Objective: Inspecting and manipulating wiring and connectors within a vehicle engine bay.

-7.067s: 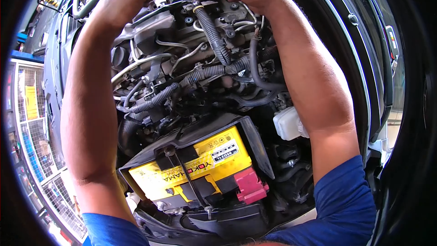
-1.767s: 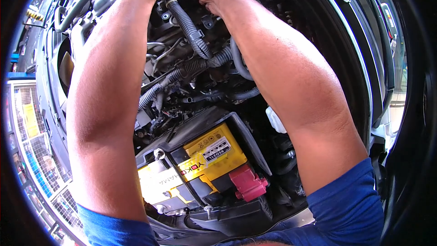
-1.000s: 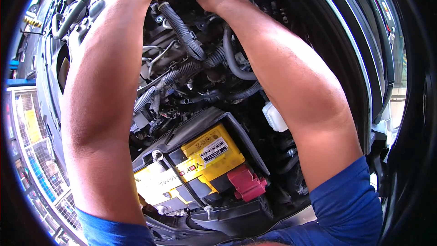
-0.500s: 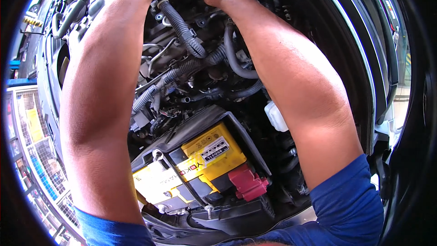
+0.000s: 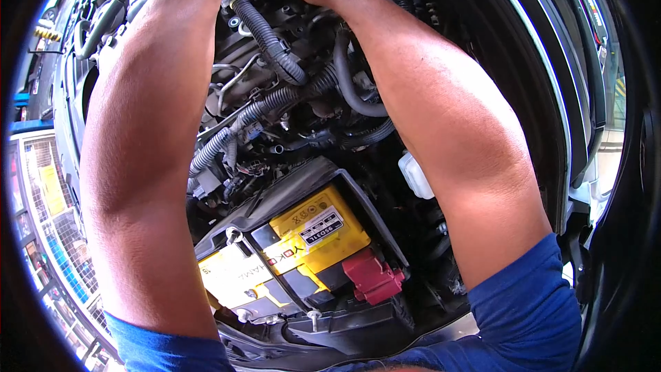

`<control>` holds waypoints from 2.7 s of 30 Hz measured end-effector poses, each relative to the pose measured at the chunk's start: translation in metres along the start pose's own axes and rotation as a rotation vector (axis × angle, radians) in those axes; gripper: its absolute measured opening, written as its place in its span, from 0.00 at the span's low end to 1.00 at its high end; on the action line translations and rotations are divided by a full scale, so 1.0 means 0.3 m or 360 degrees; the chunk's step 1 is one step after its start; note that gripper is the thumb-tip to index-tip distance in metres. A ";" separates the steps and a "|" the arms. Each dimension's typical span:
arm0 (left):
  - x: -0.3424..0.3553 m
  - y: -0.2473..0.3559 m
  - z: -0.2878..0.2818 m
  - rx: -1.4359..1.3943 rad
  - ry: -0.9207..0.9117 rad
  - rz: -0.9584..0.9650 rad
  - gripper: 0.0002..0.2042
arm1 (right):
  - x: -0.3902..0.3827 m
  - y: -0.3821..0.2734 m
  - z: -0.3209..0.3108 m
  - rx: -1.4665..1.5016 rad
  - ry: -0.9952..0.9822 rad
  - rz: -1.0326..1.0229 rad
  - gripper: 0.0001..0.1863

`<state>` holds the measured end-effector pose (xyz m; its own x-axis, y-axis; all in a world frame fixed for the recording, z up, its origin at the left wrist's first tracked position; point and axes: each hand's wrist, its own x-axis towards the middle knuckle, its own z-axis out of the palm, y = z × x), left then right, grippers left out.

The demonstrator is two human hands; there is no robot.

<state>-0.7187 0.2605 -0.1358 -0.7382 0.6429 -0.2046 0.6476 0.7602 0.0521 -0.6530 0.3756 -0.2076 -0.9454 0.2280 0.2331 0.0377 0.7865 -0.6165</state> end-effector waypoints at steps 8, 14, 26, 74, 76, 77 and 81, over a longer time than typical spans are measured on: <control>0.035 -0.026 0.040 0.0194 0.0032 0.0217 0.12 | 0.005 0.011 0.005 0.0053 -0.0079 0.0032 0.13; -0.001 0.015 0.026 0.0181 0.0016 0.0132 0.15 | 0.010 0.030 0.022 0.0063 -0.0066 -0.0073 0.14; -0.059 0.041 -0.008 0.0132 0.0006 0.0036 0.16 | 0.002 -0.018 -0.001 -0.0081 -0.0057 0.0093 0.14; 0.112 -0.073 0.164 0.0306 0.0217 -0.0081 0.06 | 0.055 0.114 0.045 -0.0132 0.0210 -0.0150 0.11; 0.106 -0.069 0.163 0.0272 0.0282 -0.0103 0.06 | 0.057 0.114 0.052 -0.0118 0.0290 -0.0209 0.11; 0.101 -0.069 0.162 0.0272 0.0281 -0.0104 0.06 | 0.056 0.113 0.056 -0.0117 0.0289 -0.0209 0.11; 0.087 -0.064 0.156 0.0173 0.0325 -0.0141 0.06 | 0.054 0.115 0.061 -0.0155 0.0333 -0.0041 0.11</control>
<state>-0.7416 0.2582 -0.1879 -0.8087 0.5883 -0.0015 0.5871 0.8069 -0.0647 -0.6729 0.3960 -0.2390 -0.8589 0.3134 0.4051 0.0551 0.8429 -0.5353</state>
